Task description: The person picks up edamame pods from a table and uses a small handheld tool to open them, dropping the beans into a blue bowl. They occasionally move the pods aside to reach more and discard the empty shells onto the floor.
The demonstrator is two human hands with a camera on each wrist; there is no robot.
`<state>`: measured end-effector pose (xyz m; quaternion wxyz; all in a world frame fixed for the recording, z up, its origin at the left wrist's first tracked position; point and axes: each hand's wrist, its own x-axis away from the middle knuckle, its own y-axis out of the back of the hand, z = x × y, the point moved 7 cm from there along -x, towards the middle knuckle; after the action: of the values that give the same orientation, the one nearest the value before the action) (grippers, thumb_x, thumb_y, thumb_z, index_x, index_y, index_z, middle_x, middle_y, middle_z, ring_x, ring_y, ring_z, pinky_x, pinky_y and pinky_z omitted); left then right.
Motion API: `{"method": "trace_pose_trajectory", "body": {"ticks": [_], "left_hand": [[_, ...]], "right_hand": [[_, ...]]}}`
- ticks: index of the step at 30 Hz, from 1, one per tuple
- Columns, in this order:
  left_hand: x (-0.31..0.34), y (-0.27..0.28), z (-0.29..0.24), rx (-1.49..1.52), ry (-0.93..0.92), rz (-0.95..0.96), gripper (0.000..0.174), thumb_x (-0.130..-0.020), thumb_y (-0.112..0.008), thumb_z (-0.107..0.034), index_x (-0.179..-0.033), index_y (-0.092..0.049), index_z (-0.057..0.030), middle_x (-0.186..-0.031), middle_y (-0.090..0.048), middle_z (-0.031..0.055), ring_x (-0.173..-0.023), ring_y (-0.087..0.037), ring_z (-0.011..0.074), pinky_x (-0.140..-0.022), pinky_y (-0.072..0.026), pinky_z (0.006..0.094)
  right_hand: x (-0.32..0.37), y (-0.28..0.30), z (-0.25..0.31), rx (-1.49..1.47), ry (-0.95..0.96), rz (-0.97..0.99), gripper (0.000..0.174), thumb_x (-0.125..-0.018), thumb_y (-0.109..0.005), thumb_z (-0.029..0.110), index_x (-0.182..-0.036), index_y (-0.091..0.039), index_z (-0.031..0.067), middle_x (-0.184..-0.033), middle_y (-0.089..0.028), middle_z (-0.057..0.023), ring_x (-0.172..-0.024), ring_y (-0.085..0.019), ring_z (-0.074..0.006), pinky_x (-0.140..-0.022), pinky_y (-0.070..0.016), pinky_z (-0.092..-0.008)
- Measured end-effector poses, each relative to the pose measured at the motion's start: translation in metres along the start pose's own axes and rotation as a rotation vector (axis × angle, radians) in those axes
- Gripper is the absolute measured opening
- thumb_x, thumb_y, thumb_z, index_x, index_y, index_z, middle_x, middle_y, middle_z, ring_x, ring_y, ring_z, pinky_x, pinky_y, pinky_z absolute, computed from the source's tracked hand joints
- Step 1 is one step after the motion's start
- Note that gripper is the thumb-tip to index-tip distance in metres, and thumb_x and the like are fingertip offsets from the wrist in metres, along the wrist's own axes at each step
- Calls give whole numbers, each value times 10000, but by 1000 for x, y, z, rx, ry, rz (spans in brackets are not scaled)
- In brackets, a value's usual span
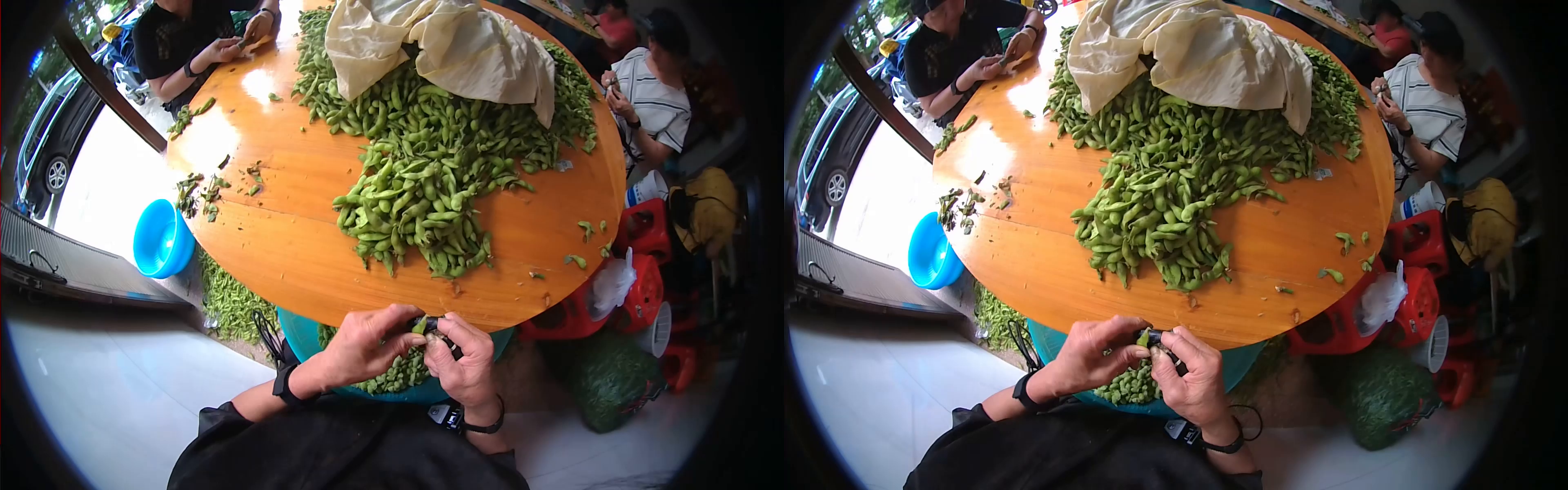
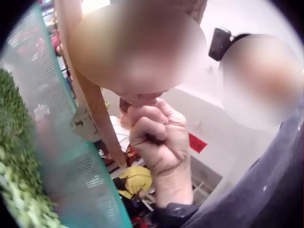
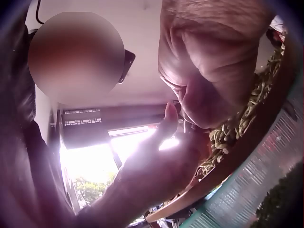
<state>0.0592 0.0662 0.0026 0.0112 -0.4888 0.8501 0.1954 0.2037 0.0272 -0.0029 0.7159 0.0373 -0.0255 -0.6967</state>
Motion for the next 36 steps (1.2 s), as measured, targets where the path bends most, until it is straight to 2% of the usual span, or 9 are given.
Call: {"method": "trace_pose_trajectory", "body": {"ticks": [1, 6, 16, 19, 21, 25, 28, 32, 36], "left_hand": [[3, -3, -5, -153, -93, -50, 401, -851, -743, -45, -1212, -582, 22, -848, -678, 169, -734, -708, 289, -608, -539, 341], [8, -20, -1, -273, -96, -50, 463, -845, -613, 90, -1297, -515, 59, -1040, -634, 238, -907, -668, 374, -740, -549, 378], [0, -18, 10, 123, 50, -162, 437, -877, -446, 64, -1297, -555, 6, -1017, -616, 179, -877, -632, 314, -782, -513, 362], [1, -14, 9, 196, 136, -106, 464, -874, -449, 71, -1324, -541, -2, -989, -642, 174, -848, -648, 281, -753, -518, 349], [10, -24, 0, 351, 335, 302, 463, -879, -456, 76, -1326, -542, -6, -922, -659, 164, -801, -657, 259, -715, -523, 349], [4, 6, -29, -93, -172, 434, 361, -905, -594, 16, -1260, -607, -47, -1041, -700, 163, -924, -683, 335, -800, -556, 414], [-30, 36, -24, -626, -229, 103, 346, -830, -613, 26, -1166, -653, -48, -980, -611, 129, -898, -625, 317, -749, -547, 411], [-65, 44, -34, -892, -413, 113, 305, -812, -630, -46, -1115, -660, -54, -983, -524, 86, -915, -549, 266, -740, -509, 373], [-74, 34, -19, -1081, -482, 281, 253, -794, -634, -133, -1031, -645, -48, -961, -462, 69, -919, -497, 245, -731, -476, 353]], "right_hand": [[0, 1, 2, 87, 28, -20, 101, -870, -628, -20, -960, -617, -64, -798, -571, -94, -620, -607, -178, -544, -473, -297], [2, -2, 22, 411, 229, -185, 140, -820, -658, -22, -957, -644, -43, -842, -593, -159, -685, -628, -334, -594, -502, -374], [7, -22, 31, 641, 356, -332, 136, -822, -629, -49, -956, -611, -52, -839, -549, -168, -683, -585, -335, -593, -476, -390], [1, -3, 32, 494, 344, -295, 89, -821, -610, -47, -909, -601, -49, -773, -527, -143, -614, -571, -291, -548, -448, -351], [7, 28, 29, 326, 174, -217, 30, -814, -584, -56, -843, -586, -47, -710, -495, -119, -546, -544, -225, -502, -417, -326], [50, 111, 25, 650, -19, 136, 122, -735, -655, -31, -849, -619, -56, -704, -533, -137, -565, -567, -272, -534, -431, -335], [70, 149, 18, 734, -225, -37, 140, -761, -619, -19, -894, -624, -60, -702, -552, -181, -571, -555, -301, -550, -428, -358], [58, 145, 17, 689, -208, -153, 152, -782, -597, -42, -931, -623, -59, -712, -546, -183, -600, -555, -330, -571, -436, -361], [35, 110, 16, 665, 4, -80, 67, -806, -604, -47, -870, -603, -65, -660, -520, -79, -513, -530, -136, -490, -391, -280]]}}
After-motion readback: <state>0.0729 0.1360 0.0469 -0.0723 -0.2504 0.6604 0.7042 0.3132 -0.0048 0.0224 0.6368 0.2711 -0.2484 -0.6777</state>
